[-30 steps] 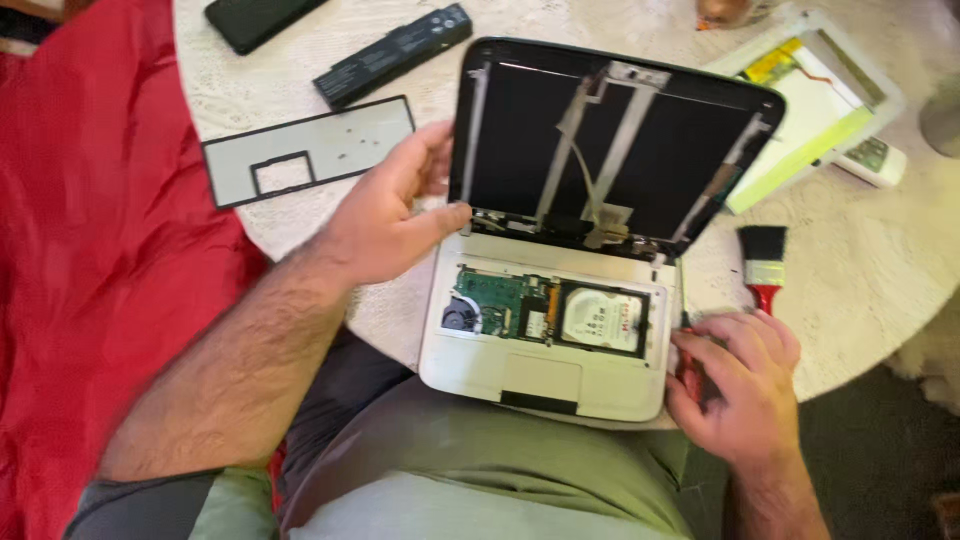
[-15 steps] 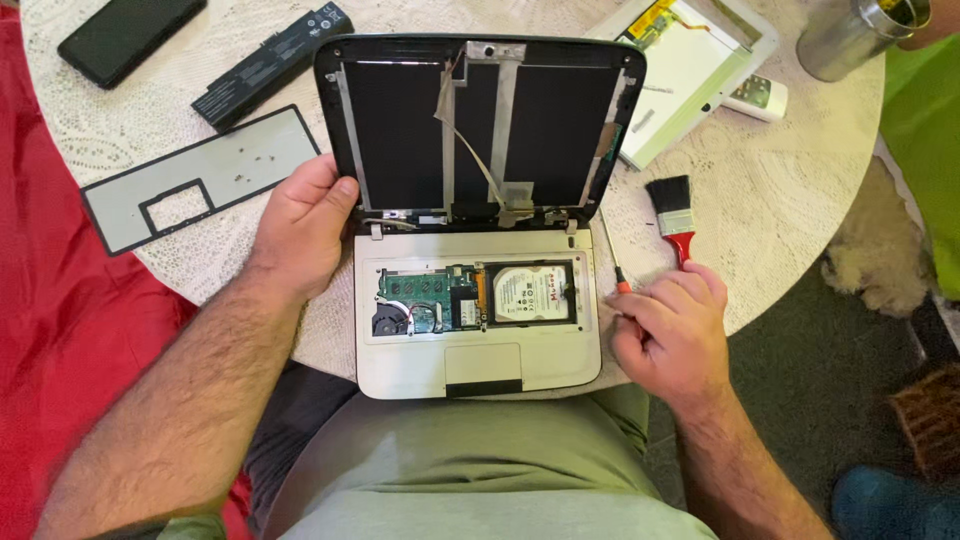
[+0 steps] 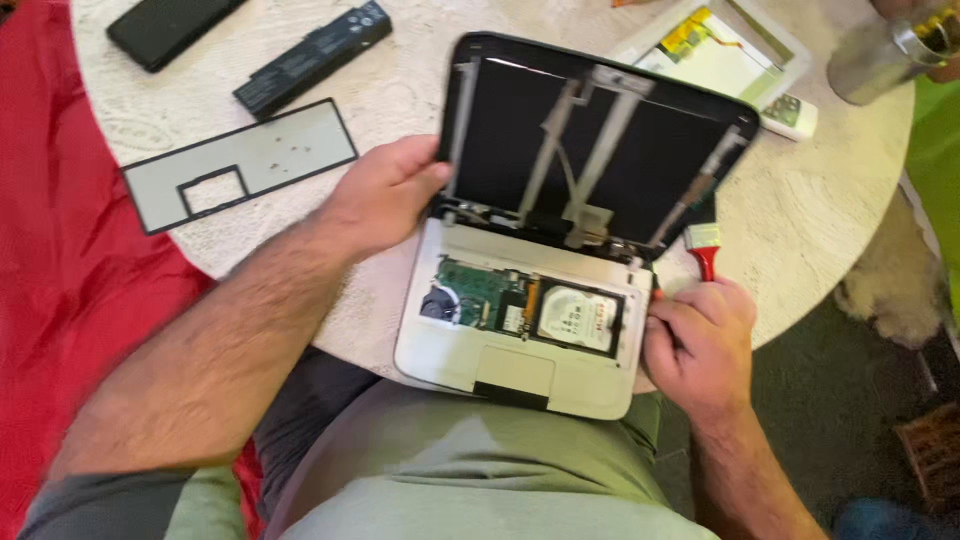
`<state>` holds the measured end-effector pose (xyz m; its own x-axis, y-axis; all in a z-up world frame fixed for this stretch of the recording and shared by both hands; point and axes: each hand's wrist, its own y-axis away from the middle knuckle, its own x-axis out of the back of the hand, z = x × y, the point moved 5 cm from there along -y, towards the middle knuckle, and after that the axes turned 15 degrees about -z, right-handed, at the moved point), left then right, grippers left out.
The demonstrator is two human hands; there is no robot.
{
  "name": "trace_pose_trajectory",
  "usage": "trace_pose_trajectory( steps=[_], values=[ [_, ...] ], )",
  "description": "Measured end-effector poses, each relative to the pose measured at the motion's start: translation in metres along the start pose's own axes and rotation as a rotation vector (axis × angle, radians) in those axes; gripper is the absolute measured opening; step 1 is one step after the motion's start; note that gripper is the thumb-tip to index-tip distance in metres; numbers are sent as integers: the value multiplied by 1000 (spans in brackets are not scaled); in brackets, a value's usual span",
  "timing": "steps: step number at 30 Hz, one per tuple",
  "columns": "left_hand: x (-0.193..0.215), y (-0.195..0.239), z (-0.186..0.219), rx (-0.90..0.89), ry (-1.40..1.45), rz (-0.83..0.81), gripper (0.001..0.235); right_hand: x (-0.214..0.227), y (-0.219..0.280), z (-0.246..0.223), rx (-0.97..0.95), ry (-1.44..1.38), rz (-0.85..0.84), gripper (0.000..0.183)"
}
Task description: The person installs a hard drive into a laptop, securing it with a screwdriver. They then proceed to fasten screws into the laptop's internal frame and casing using the same tool.
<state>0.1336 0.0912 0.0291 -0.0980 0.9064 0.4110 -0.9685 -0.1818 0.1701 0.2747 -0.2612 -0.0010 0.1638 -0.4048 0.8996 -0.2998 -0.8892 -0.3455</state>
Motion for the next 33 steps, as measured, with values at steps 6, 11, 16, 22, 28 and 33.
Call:
trace_pose_trajectory(
  steps=[6,11,16,22,28,33],
  values=[
    [19,-21,18,-75,-347,-245,26,-6,10,13,-43,-35,1,2],
    [65,-19,54,232,-276,-147,37,8,-8,-18,-106,-53,-22,4],
    [77,-17,53,-105,-81,140,30,0,2,-7,-168,-12,-45,5],
    [49,-34,23,-72,-197,-163,41,1,-4,-13,-149,-28,-44,6],
    [48,-24,32,-141,-104,-158,10,-2,4,-6,-252,7,-39,13],
    [24,-32,21,0,-274,-247,36,2,-1,-11,-239,5,-4,11]
  ],
)
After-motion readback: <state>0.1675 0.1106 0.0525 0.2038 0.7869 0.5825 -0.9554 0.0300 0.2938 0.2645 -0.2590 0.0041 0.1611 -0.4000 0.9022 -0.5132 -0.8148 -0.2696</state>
